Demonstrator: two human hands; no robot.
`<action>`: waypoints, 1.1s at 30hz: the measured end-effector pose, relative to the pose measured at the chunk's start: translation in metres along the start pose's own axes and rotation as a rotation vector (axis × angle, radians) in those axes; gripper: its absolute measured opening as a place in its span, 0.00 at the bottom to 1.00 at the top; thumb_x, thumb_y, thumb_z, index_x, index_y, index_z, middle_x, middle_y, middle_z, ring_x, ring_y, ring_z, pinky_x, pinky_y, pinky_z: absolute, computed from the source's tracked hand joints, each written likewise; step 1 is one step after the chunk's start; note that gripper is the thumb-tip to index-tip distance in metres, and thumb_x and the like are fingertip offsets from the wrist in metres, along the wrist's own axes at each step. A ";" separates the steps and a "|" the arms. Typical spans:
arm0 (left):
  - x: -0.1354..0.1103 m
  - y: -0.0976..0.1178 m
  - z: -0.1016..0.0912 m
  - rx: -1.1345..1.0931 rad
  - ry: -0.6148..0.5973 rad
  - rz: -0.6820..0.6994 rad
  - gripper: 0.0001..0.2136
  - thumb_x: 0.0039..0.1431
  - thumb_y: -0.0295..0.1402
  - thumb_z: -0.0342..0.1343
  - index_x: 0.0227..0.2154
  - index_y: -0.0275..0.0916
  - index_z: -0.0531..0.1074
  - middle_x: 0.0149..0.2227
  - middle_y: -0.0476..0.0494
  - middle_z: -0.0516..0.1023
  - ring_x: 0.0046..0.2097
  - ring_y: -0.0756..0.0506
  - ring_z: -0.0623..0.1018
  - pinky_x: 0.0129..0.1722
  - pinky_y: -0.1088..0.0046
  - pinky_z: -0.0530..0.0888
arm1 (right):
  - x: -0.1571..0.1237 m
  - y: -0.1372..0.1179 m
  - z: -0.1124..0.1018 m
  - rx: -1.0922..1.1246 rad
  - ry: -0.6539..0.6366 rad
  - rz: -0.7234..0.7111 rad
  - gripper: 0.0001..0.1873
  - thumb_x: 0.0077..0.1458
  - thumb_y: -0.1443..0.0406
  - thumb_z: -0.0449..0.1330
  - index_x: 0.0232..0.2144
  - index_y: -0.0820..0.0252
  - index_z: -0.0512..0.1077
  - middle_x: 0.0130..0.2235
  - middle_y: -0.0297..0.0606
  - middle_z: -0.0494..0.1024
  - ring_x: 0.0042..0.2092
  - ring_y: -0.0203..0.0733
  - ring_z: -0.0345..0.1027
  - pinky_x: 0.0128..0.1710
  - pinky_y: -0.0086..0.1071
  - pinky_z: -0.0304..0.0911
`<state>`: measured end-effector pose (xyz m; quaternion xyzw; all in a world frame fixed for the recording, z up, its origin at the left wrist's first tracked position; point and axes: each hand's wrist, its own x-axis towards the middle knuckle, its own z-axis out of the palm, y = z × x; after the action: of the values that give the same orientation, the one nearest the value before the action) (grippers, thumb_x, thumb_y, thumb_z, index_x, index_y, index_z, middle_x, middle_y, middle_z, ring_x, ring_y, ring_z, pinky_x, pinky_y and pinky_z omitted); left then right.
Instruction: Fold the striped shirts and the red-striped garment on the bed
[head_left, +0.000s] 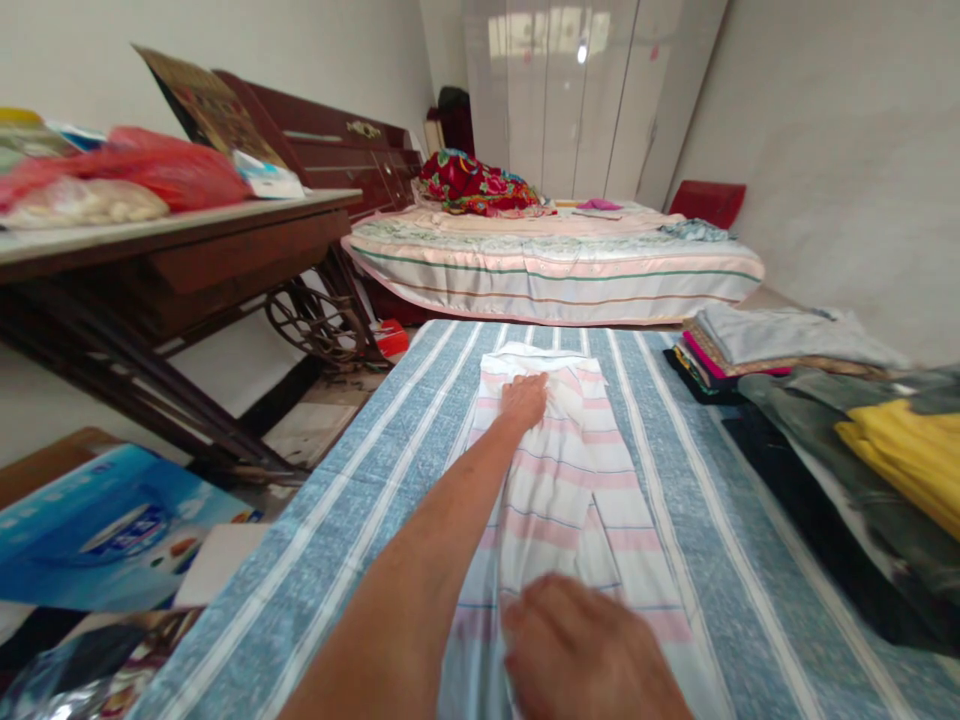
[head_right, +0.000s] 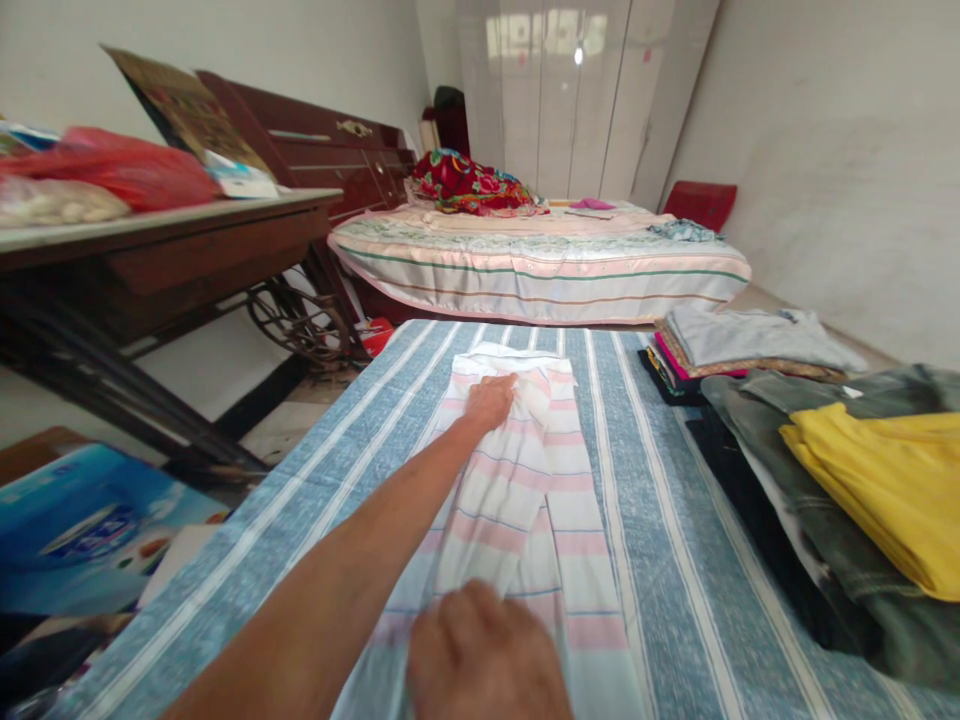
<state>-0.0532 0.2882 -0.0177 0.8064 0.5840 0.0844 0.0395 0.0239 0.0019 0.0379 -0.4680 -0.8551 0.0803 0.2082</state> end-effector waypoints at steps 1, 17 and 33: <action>0.000 0.000 0.000 0.004 0.002 0.002 0.19 0.63 0.33 0.38 0.55 0.44 0.60 0.54 0.44 0.69 0.53 0.40 0.64 0.51 0.58 0.61 | 0.011 0.019 -0.003 -0.017 0.012 0.071 0.08 0.51 0.72 0.53 0.30 0.56 0.69 0.31 0.37 0.75 0.35 0.44 0.69 0.32 0.35 0.64; 0.005 -0.002 0.000 0.067 -0.020 0.054 0.15 0.63 0.31 0.38 0.47 0.43 0.67 0.52 0.44 0.70 0.51 0.39 0.65 0.48 0.58 0.63 | 0.038 0.119 0.027 -0.298 -0.031 0.347 0.18 0.61 0.66 0.43 0.45 0.61 0.71 0.51 0.44 0.72 0.56 0.50 0.59 0.52 0.41 0.53; 0.013 -0.004 -0.010 0.120 -0.029 0.097 0.17 0.60 0.23 0.40 0.47 0.39 0.68 0.48 0.39 0.72 0.51 0.39 0.67 0.46 0.60 0.66 | 0.039 0.118 0.053 -0.236 -0.046 0.301 0.30 0.60 0.55 0.45 0.60 0.66 0.55 0.63 0.49 0.53 0.64 0.51 0.44 0.59 0.50 0.40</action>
<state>-0.0545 0.3019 -0.0077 0.8357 0.5477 0.0395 -0.0045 0.0727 0.1025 -0.0384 -0.6097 -0.7835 0.0204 0.1180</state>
